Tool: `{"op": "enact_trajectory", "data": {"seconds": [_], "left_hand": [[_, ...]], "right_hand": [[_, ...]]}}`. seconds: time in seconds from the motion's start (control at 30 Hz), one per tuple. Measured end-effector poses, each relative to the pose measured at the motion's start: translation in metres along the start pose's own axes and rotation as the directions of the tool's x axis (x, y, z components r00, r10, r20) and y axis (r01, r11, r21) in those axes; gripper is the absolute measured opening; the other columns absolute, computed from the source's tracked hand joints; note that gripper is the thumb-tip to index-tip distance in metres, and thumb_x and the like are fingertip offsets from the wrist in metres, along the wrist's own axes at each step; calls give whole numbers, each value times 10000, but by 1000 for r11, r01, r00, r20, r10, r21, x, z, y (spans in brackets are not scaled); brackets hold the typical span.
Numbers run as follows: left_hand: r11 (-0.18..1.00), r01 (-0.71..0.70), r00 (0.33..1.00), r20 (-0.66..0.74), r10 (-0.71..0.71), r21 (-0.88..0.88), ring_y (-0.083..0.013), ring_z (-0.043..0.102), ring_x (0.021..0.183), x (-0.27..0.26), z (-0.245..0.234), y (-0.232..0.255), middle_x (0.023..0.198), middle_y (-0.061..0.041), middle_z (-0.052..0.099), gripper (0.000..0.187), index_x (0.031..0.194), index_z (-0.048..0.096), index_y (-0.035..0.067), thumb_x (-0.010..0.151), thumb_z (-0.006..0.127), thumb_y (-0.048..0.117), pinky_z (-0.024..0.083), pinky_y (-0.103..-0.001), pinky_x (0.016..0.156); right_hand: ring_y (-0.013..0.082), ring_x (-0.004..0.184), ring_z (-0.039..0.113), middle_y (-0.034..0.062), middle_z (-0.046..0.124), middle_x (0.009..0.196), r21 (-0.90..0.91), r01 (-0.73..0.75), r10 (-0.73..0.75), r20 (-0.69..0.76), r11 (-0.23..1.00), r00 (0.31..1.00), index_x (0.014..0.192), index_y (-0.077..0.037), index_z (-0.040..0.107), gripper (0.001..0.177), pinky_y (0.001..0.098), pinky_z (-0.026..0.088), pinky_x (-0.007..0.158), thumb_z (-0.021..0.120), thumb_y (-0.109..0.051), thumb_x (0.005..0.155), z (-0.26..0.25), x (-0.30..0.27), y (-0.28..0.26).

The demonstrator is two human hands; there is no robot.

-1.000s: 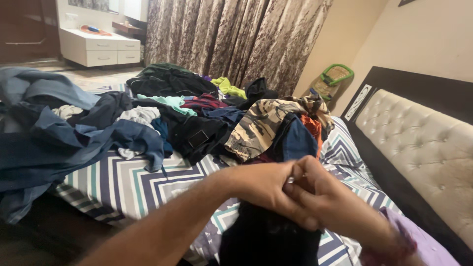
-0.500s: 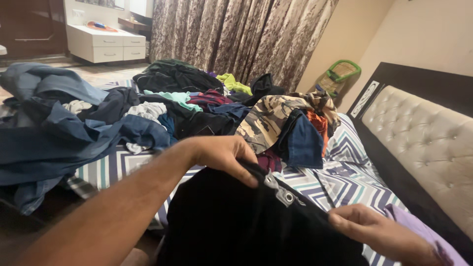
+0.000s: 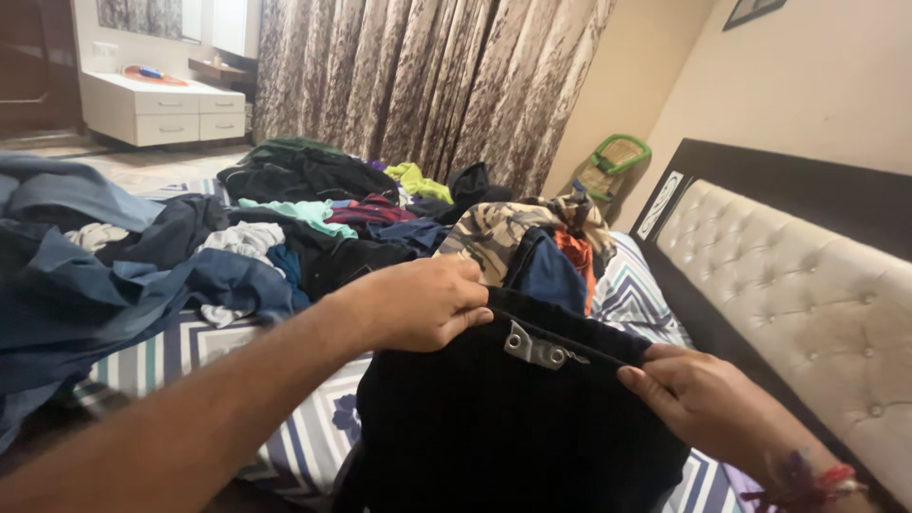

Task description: The person folds several garments on a bed, including a pair of black trousers, a purple shirt, and black shorts. They smooth and align each item before folding it into a compact shape and placing it aside.

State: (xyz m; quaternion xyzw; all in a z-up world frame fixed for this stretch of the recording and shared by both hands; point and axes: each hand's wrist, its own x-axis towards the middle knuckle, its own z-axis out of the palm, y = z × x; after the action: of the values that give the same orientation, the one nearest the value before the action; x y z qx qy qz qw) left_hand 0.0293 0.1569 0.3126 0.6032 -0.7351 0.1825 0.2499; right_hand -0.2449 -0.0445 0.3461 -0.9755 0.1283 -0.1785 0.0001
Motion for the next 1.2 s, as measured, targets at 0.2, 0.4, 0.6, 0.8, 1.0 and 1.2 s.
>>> {"op": "enact_trajectory", "data": {"seconds": [0.2,0.4,0.6,0.8,1.0,1.2], "left_hand": [[986,24,954,-299,27,164,-357,575,998,6,7,-3,974,-165,610,274,803,710,64,904,692,318,475,-453,912],[957,158,934,-351,-65,245,-336,588,949,20,3,3,848,-126,679,354,798,726,53,911,707,388,503,-453,868],[922,237,905,-416,-95,306,-351,586,930,26,3,2,876,-158,681,479,905,705,-12,925,683,466,510,-455,857],[890,254,924,-368,-107,378,-350,583,1000,23,-4,0,905,-157,689,522,993,695,-7,953,630,509,495,-453,905],[939,223,957,-240,-160,262,-270,628,925,12,-30,10,860,-82,712,483,860,742,83,912,668,557,416,-459,934],[509,209,977,162,-135,-835,-77,624,872,-11,-38,-3,898,21,679,272,944,694,103,836,822,318,496,-274,822]], "right_hand": [[331,715,675,94,653,875,-167,-200,169,-181,965,969,759,-13,668,461,450,535,681,642,-431,951,-2,1,-14],[347,663,692,112,675,1045,-193,-96,7,-416,977,909,714,0,697,372,453,572,630,641,-324,888,-7,6,-19],[369,781,712,109,711,957,-270,-240,106,-432,932,896,790,-25,693,353,453,585,737,635,-314,984,-4,11,-19],[411,862,695,154,724,988,-138,-123,35,-511,983,859,1286,-49,631,370,504,542,686,644,-238,967,-8,10,-31],[289,877,689,54,774,884,-308,-66,-70,-410,949,909,936,-150,760,178,465,463,827,676,-307,929,-14,3,-21],[135,712,488,78,501,818,607,-54,109,-55,793,992,1179,-57,678,228,323,423,613,620,-254,1082,-16,-18,22]]}}
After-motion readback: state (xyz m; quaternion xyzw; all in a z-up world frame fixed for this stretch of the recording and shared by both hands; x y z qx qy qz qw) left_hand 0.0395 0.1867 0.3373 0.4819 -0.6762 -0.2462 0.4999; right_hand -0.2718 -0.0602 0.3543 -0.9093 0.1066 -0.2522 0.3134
